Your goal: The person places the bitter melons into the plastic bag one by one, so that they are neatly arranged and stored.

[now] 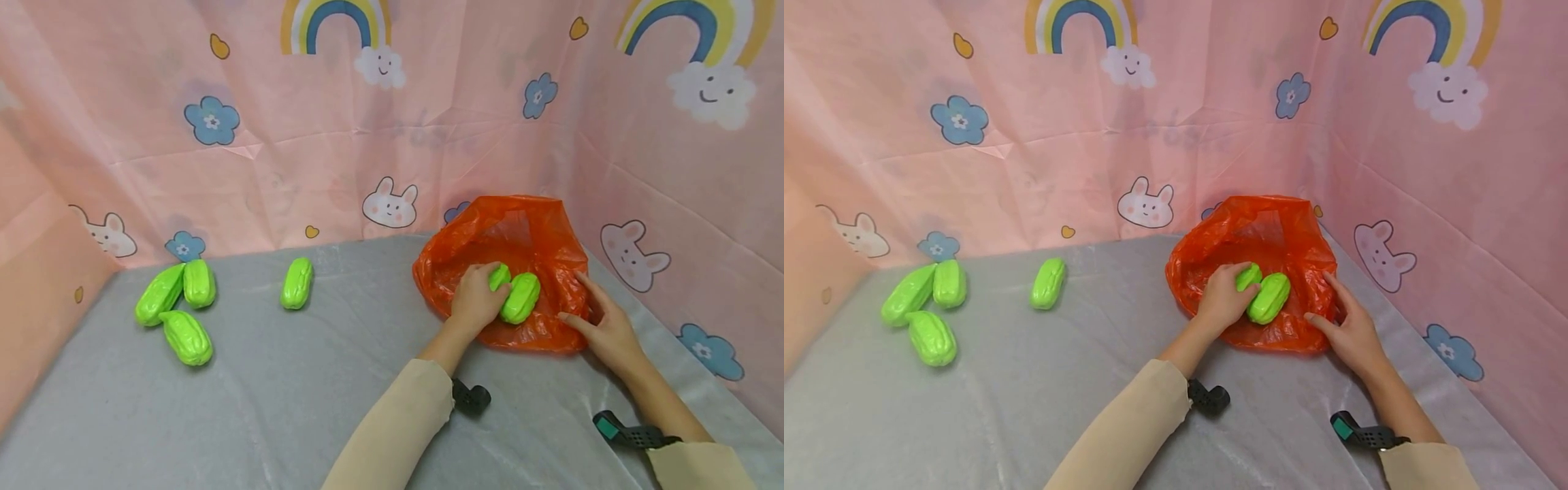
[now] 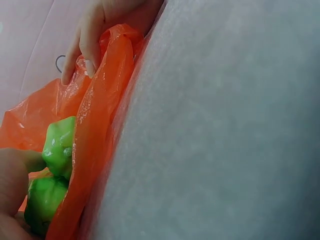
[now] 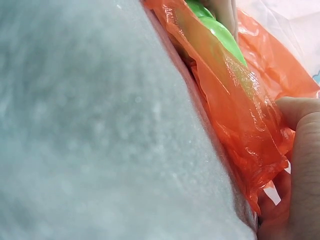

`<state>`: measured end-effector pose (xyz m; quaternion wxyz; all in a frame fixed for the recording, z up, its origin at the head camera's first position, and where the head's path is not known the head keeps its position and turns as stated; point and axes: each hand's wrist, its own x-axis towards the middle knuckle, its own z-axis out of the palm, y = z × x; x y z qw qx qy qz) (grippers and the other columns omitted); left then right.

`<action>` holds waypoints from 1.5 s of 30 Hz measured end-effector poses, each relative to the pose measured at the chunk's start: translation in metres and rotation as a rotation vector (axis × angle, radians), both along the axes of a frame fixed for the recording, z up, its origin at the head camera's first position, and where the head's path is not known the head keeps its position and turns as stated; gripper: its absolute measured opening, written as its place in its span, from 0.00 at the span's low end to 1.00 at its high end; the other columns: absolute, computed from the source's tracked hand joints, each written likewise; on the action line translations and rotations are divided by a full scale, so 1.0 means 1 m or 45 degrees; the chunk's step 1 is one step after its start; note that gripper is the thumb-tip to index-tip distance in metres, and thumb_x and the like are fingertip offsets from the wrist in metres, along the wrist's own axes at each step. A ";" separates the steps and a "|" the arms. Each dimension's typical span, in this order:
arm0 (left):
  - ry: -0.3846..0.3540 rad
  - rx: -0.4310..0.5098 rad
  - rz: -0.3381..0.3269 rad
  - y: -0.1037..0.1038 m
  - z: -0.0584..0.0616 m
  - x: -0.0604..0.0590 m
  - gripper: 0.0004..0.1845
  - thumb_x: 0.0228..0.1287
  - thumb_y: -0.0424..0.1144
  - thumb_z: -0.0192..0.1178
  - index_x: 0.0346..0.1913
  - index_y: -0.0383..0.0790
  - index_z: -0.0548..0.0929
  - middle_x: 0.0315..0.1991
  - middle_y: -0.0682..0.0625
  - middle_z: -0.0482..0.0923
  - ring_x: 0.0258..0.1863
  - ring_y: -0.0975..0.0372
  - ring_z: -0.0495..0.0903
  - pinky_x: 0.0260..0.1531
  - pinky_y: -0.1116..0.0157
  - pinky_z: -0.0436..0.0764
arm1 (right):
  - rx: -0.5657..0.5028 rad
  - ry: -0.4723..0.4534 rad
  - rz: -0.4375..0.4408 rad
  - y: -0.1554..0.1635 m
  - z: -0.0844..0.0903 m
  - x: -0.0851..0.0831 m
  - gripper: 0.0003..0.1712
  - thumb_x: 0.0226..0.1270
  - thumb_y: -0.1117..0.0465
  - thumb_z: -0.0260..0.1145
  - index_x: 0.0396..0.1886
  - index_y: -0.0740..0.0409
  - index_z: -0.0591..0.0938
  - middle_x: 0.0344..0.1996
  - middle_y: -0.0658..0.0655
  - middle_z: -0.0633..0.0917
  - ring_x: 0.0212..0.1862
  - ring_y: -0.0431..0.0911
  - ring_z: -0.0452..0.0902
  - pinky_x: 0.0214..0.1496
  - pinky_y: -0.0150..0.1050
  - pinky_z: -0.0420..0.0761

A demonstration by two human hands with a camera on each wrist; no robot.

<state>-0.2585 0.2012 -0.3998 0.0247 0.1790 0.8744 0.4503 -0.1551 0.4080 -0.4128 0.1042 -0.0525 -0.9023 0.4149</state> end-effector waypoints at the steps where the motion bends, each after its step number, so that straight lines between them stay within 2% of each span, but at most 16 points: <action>1: 0.000 -0.003 -0.002 0.000 0.000 0.000 0.25 0.69 0.48 0.64 0.67 0.53 0.79 0.61 0.52 0.79 0.55 0.62 0.79 0.55 0.65 0.80 | 0.003 -0.003 0.001 0.000 0.000 0.000 0.49 0.73 0.51 0.64 0.84 0.43 0.47 0.77 0.70 0.61 0.68 0.69 0.64 0.44 0.10 0.67; 14: -0.021 -0.043 -0.039 -0.007 0.009 -0.001 0.24 0.69 0.47 0.64 0.67 0.51 0.79 0.63 0.53 0.78 0.58 0.61 0.77 0.59 0.63 0.79 | 0.014 0.003 0.003 0.000 -0.002 -0.001 0.49 0.73 0.50 0.64 0.84 0.43 0.47 0.77 0.70 0.61 0.67 0.68 0.64 0.43 0.10 0.67; 20: 0.070 -0.108 -0.041 -0.015 0.019 -0.003 0.24 0.69 0.47 0.64 0.67 0.51 0.79 0.64 0.53 0.78 0.60 0.61 0.78 0.61 0.63 0.79 | 0.031 0.009 -0.002 0.001 -0.003 -0.002 0.48 0.73 0.50 0.64 0.83 0.41 0.47 0.77 0.69 0.62 0.66 0.65 0.64 0.44 0.10 0.67; 24: 0.127 -0.139 -0.056 -0.025 0.030 -0.004 0.24 0.70 0.47 0.63 0.68 0.52 0.78 0.65 0.53 0.77 0.59 0.62 0.78 0.60 0.64 0.81 | 0.046 0.028 0.000 0.004 -0.005 -0.002 0.48 0.73 0.50 0.65 0.83 0.40 0.48 0.77 0.69 0.62 0.64 0.40 0.68 0.44 0.09 0.65; 25: 0.140 -0.146 -0.059 -0.027 0.033 -0.004 0.24 0.70 0.47 0.62 0.68 0.52 0.77 0.65 0.53 0.77 0.58 0.62 0.78 0.59 0.64 0.81 | 0.050 0.032 0.001 0.004 -0.005 -0.002 0.48 0.73 0.50 0.65 0.83 0.39 0.48 0.77 0.69 0.62 0.62 0.36 0.68 0.44 0.09 0.65; 27: 0.157 -0.156 -0.059 -0.033 0.039 -0.004 0.25 0.71 0.48 0.62 0.69 0.53 0.77 0.65 0.54 0.76 0.58 0.63 0.78 0.60 0.64 0.81 | 0.055 0.033 0.002 0.005 -0.006 -0.003 0.48 0.73 0.51 0.65 0.83 0.39 0.48 0.76 0.70 0.63 0.61 0.33 0.67 0.44 0.09 0.65; 30: 0.202 -0.169 -0.053 -0.043 0.047 -0.004 0.25 0.71 0.48 0.62 0.69 0.54 0.76 0.66 0.54 0.76 0.61 0.62 0.77 0.62 0.64 0.80 | 0.059 0.012 0.000 0.004 -0.006 -0.004 0.48 0.73 0.50 0.64 0.83 0.39 0.47 0.77 0.69 0.62 0.66 0.49 0.68 0.43 0.09 0.66; 33: 0.241 -0.167 -0.060 -0.053 0.055 -0.005 0.25 0.71 0.48 0.61 0.70 0.53 0.76 0.67 0.53 0.75 0.66 0.61 0.75 0.66 0.61 0.77 | 0.051 -0.011 -0.004 0.003 -0.006 -0.004 0.48 0.74 0.50 0.63 0.84 0.40 0.46 0.78 0.69 0.60 0.68 0.63 0.63 0.42 0.09 0.67; 36: 0.294 -0.185 -0.062 -0.064 0.060 -0.005 0.26 0.72 0.48 0.61 0.70 0.53 0.75 0.68 0.53 0.75 0.67 0.60 0.74 0.66 0.60 0.77 | 0.042 -0.023 -0.005 0.003 -0.007 -0.004 0.48 0.74 0.50 0.63 0.84 0.40 0.45 0.78 0.69 0.58 0.69 0.68 0.61 0.42 0.09 0.67; 40: 0.356 -0.197 -0.053 -0.079 0.064 -0.008 0.25 0.72 0.46 0.60 0.70 0.50 0.75 0.66 0.51 0.76 0.65 0.58 0.76 0.66 0.59 0.78 | 0.048 -0.021 -0.002 0.003 -0.007 -0.005 0.48 0.74 0.50 0.63 0.84 0.41 0.45 0.79 0.69 0.57 0.69 0.69 0.60 0.42 0.09 0.67; 45: 0.341 -0.164 -0.036 -0.097 0.065 -0.013 0.25 0.73 0.44 0.60 0.70 0.46 0.75 0.67 0.48 0.76 0.66 0.54 0.76 0.67 0.56 0.77 | 0.054 -0.010 -0.002 0.003 -0.008 -0.007 0.48 0.74 0.50 0.63 0.84 0.41 0.46 0.79 0.68 0.57 0.70 0.68 0.60 0.42 0.09 0.66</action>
